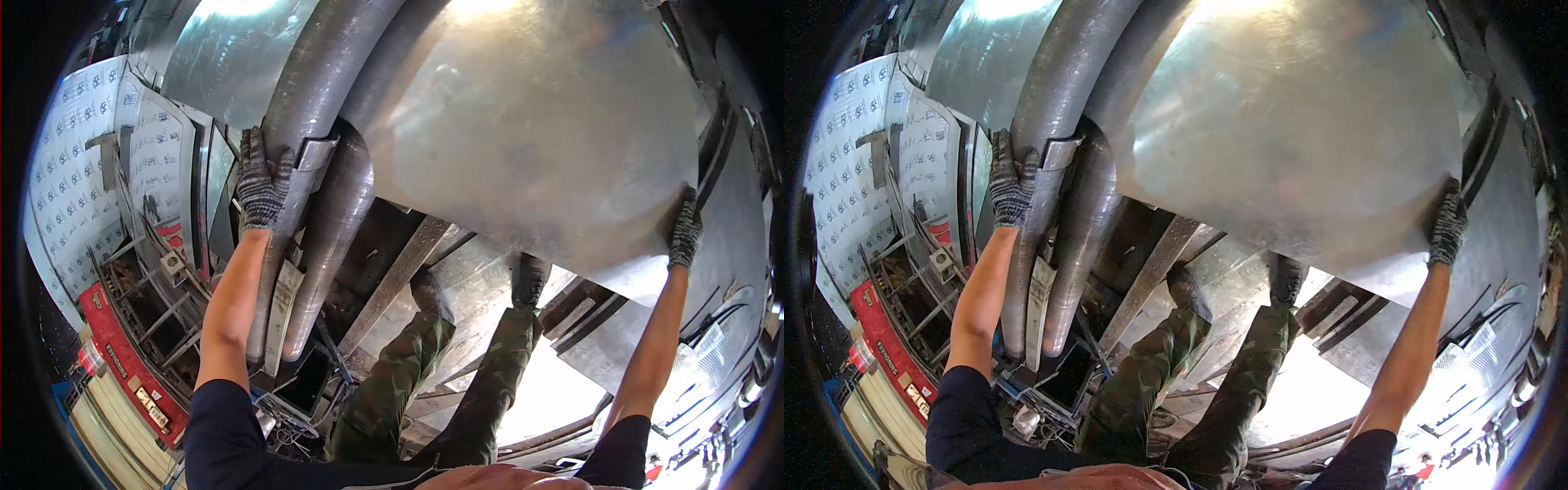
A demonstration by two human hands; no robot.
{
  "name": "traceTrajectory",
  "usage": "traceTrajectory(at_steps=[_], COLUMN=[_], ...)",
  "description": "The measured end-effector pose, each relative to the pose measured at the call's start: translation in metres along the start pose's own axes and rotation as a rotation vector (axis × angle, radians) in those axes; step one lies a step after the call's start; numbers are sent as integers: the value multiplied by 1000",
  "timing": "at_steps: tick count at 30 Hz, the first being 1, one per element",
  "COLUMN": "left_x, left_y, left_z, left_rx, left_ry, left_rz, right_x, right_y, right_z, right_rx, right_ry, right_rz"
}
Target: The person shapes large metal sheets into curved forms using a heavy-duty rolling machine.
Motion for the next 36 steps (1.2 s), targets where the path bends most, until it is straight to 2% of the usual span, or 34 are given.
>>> traceTrajectory(at_steps=[1,3,4,5,6,8,9,12,14,15,17,18,20,21,22,23,26,27,28,32,35,36], left_x=[-3,-7,-4,-4,-5,-1,4,10,11,9,6,3,6,9,11,15,13,12,11,15,4,9], left_y=[2,2,1,-2,-2,-8,-11,-14,-16,-14,-11,-13,-13,-12,-15,-14,-12,-12,-11,-18,-13,-19], left_z=[-2,-6,-2,0,-3,3,7,15,16,12,8,9,11,10,15,18,11,9,10,15,1,7], left_rx=[-6,-14,-40,-50,-9,40,44,57,69,67,-6,-10,17,28,11,-6,15,-24,-11,3,7,86], left_ry=[3,-55,-46,-16,-23,-8,-15,0,34,31,7,2,-90,-126,-61,6,79,44,28,90,-11,-16], left_rz=[-4,24,47,59,19,0,-25,-67,-96,-105,-21,-25,-49,-53,-56,-55,-34,0,-1,-53,-58,-116], right_x=[-21,-42,-40,-54,-26,-27,-22,-10,-14,-18,-18,-25,-36,-50,-43,-10,9,19,16,-27,-51,-55], right_y=[-12,-20,-7,-23,12,5,8,-6,-23,-35,-40,-46,-61,-71,-92,-39,-43,-23,-32,-50,-91,-111], right_z=[13,25,15,34,-8,2,-3,-5,-7,-16,-45,-36,-23,-7,14,-43,-35,-52,-44,-23,29,50], right_rx=[253,447,315,357,137,77,67,119,196,317,206,201,806,993,831,391,407,281,255,223,323,389], right_ry=[-146,-103,-147,-70,149,16,78,-3,4,-234,-242,-245,68,889,512,-270,-134,-156,-64,-138,-254,-333], right_rz=[30,132,97,155,109,175,206,223,91,106,-39,-43,175,332,150,-41,6,-24,-8,8,20,23])
Point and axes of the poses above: each hand's wrist, its own y-axis away from the middle knuckle, its own x-axis out of the back of the hand, z = x × y, the point moved 5 cm from there along -y, towards the middle knuckle, and after that the axes turned 2 degrees about x, right-handed, at the moved point
